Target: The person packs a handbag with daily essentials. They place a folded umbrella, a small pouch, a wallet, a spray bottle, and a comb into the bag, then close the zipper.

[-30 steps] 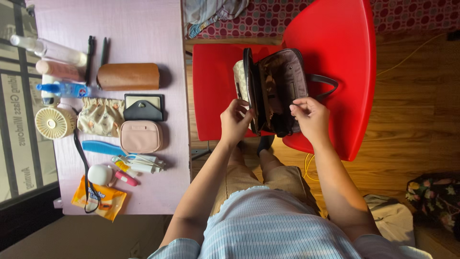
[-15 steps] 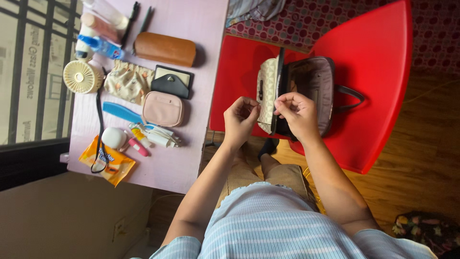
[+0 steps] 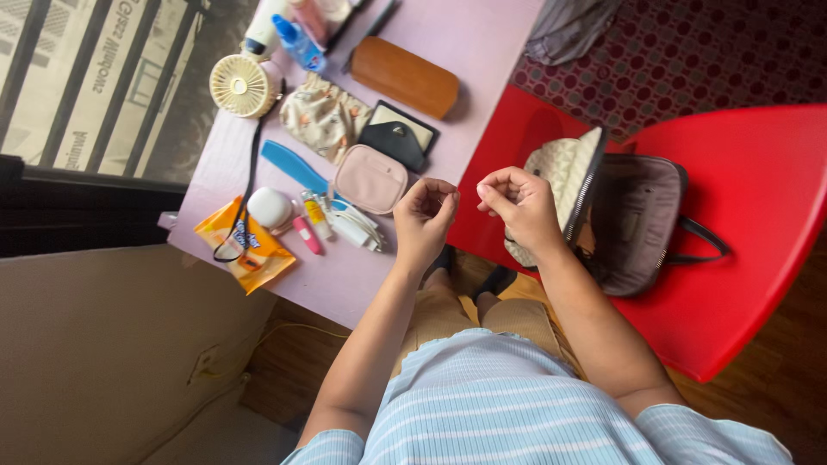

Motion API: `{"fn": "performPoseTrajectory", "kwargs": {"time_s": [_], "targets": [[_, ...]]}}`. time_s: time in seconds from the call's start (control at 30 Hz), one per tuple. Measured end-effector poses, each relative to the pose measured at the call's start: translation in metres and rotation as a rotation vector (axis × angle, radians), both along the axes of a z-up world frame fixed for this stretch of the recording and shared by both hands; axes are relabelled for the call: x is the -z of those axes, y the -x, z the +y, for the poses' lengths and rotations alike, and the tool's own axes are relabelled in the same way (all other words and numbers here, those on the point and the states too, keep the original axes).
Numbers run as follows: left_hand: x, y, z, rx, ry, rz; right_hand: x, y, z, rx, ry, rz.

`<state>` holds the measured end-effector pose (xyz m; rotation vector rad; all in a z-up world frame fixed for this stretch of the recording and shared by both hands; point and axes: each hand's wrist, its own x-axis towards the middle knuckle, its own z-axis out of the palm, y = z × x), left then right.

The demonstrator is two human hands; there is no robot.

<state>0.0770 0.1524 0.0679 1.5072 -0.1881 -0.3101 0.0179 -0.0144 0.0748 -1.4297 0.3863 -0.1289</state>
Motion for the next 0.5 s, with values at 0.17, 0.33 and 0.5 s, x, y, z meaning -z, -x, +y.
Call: {"fn": "performPoseTrajectory", "kwargs": {"time_s": [0.17, 0.33, 0.5], "targets": [[0.004, -0.033, 0.031, -0.069, 0.017, 0.043, 0.000, -0.046, 0.026, -0.065, -0.011, 0.001], [0.012, -0.061, 0.055, -0.153, 0.076, 0.096, 0.006, -0.083, 0.047, -0.130, 0.039, 0.019], [0.012, -0.086, 0.074, -0.229, 0.037, 0.041, 0.015, -0.113, 0.059, -0.192, 0.022, 0.040]]}}
